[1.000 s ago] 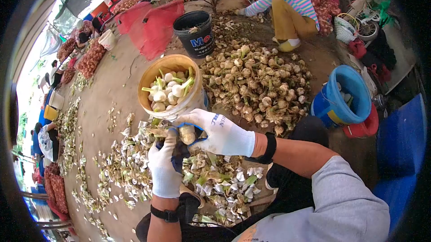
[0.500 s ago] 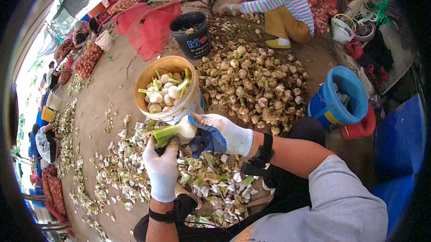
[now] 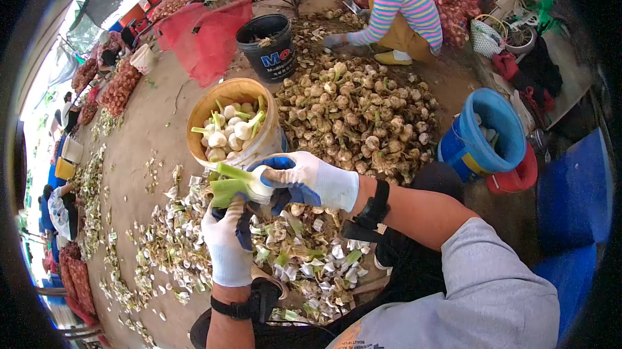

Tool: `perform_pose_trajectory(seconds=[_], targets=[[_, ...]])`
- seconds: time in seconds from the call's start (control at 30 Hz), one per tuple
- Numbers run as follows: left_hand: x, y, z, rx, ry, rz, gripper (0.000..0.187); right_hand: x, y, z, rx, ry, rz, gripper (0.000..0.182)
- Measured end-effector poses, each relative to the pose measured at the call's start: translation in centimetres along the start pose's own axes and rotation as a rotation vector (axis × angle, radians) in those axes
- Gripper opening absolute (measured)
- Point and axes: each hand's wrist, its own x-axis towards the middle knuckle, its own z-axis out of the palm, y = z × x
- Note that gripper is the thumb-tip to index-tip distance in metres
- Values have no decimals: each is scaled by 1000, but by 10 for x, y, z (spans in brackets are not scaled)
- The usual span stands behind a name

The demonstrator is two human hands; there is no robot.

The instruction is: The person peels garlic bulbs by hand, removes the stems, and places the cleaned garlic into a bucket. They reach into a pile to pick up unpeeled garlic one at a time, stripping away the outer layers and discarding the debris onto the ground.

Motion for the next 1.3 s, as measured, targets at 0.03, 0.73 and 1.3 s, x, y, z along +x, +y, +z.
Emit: perform_pose_trajectory(seconds=[0.03, 0.73, 1.3], targets=[[-1, -1, 1, -127, 7, -20, 25, 1, 2, -7, 45, -49, 2, 49], [27, 16, -54, 417, 245, 191, 31, -9, -23, 2, -662, 236, -352, 28], [-25, 17, -18, 1122, -88, 671, 28, -7, 6, 22, -1472, 31, -845, 31]])
